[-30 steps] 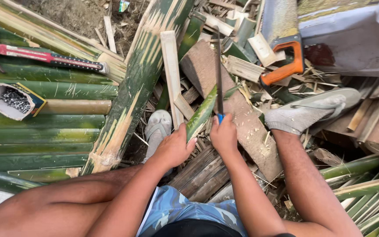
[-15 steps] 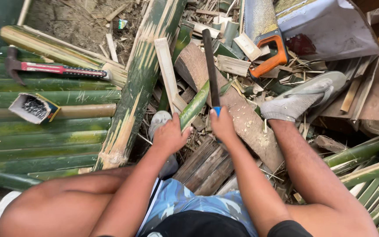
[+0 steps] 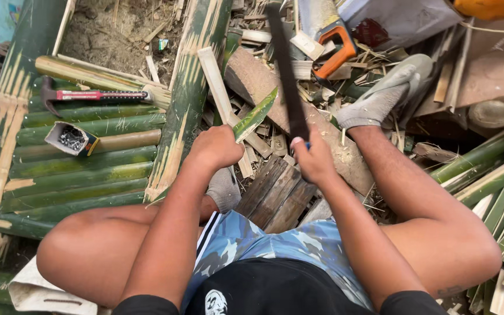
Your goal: The person splits bamboo strips with a machete and hammers nails into a bamboo frame to assemble a structure. They repeatedly cut strips, position them, and secure them with nails.
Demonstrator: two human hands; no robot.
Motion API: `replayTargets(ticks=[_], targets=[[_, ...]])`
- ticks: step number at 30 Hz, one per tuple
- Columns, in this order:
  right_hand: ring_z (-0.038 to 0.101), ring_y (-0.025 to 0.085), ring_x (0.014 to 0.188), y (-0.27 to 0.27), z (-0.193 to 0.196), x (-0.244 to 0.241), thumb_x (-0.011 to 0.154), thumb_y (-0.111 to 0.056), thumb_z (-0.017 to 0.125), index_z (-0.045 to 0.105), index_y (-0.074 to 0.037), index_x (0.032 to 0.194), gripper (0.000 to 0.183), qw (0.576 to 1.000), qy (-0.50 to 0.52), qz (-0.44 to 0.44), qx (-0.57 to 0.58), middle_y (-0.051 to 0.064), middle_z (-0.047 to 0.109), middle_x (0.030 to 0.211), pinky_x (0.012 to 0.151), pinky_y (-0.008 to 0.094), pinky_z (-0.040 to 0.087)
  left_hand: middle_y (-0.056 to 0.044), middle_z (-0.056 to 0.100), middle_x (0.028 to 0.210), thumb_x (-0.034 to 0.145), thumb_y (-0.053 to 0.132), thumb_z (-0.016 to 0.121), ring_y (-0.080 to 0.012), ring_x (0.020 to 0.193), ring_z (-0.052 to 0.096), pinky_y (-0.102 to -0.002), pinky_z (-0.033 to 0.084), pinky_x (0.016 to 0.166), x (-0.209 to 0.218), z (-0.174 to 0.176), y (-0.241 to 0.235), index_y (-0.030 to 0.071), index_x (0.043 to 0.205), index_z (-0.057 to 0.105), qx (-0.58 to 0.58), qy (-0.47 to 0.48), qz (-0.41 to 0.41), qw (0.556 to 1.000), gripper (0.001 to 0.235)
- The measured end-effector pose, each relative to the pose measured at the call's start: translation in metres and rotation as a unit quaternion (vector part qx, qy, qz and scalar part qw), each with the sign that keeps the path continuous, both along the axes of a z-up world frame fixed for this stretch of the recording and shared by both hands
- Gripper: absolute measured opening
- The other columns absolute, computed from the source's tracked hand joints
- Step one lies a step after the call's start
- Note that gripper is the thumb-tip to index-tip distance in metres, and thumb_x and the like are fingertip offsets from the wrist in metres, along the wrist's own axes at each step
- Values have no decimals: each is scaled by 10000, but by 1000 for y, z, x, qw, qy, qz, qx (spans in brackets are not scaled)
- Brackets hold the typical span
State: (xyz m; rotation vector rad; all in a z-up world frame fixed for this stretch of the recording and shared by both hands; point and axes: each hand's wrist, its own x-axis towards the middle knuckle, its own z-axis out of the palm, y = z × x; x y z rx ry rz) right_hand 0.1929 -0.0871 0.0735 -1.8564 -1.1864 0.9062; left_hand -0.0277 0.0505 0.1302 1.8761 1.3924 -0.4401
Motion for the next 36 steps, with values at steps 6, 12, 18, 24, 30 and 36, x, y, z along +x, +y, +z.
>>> replayTargets(ticks=[6, 12, 18, 24, 30, 36], targets=[[667, 478, 714, -7, 36, -31, 975, -281, 658, 573, -47, 998, 250, 973, -192, 126, 6, 239, 670, 731, 628, 552, 517, -342, 677, 1116, 799, 254, 621, -460, 1107, 668, -477, 512, 1013, -3, 13, -13, -54, 1049, 730, -19, -4, -8, 1000, 411], [692, 478, 718, 22, 13, 18, 965, -306, 661, 578, -35, 1024, 289, 984, -174, 36, -26, 272, 670, 753, 644, 546, 544, -305, 684, 1113, 810, 211, 597, -466, 1067, 671, -519, 511, 966, -7, 57, -56, -42, 1073, 687, 42, -16, 48, 998, 376], [660, 522, 791, 29, 24, 54, 1014, -339, 671, 611, -14, 1009, 331, 966, -256, -10, -29, 302, 669, 801, 663, 580, 516, -298, 715, 1085, 836, 189, 560, -457, 1048, 692, -534, 527, 950, -4, 59, -66, -15, 1094, 650, 79, -7, 25, 997, 341], [666, 501, 765, -24, 28, -14, 934, -349, 703, 647, -54, 1030, 315, 975, -198, 101, -15, 268, 680, 781, 674, 567, 523, -305, 694, 1116, 801, 202, 603, -458, 1084, 667, -515, 522, 966, -4, 33, -42, -14, 1047, 689, 56, 26, 32, 998, 339], [694, 459, 780, 15, -3, 8, 952, -341, 699, 671, -71, 1084, 302, 985, -165, 53, -13, 257, 689, 800, 700, 535, 543, -306, 708, 1081, 834, 194, 560, -465, 1055, 685, -520, 524, 973, -11, 56, -48, -16, 1063, 679, 82, 29, 7, 996, 333], [669, 492, 913, 43, -69, 51, 1011, -385, 657, 671, -23, 1078, 369, 972, -222, 5, -72, 274, 707, 922, 790, 565, 522, -298, 719, 1042, 886, 210, 550, -467, 986, 702, -552, 532, 933, -6, 90, -32, 5, 1162, 594, 119, 11, -17, 993, 347]])
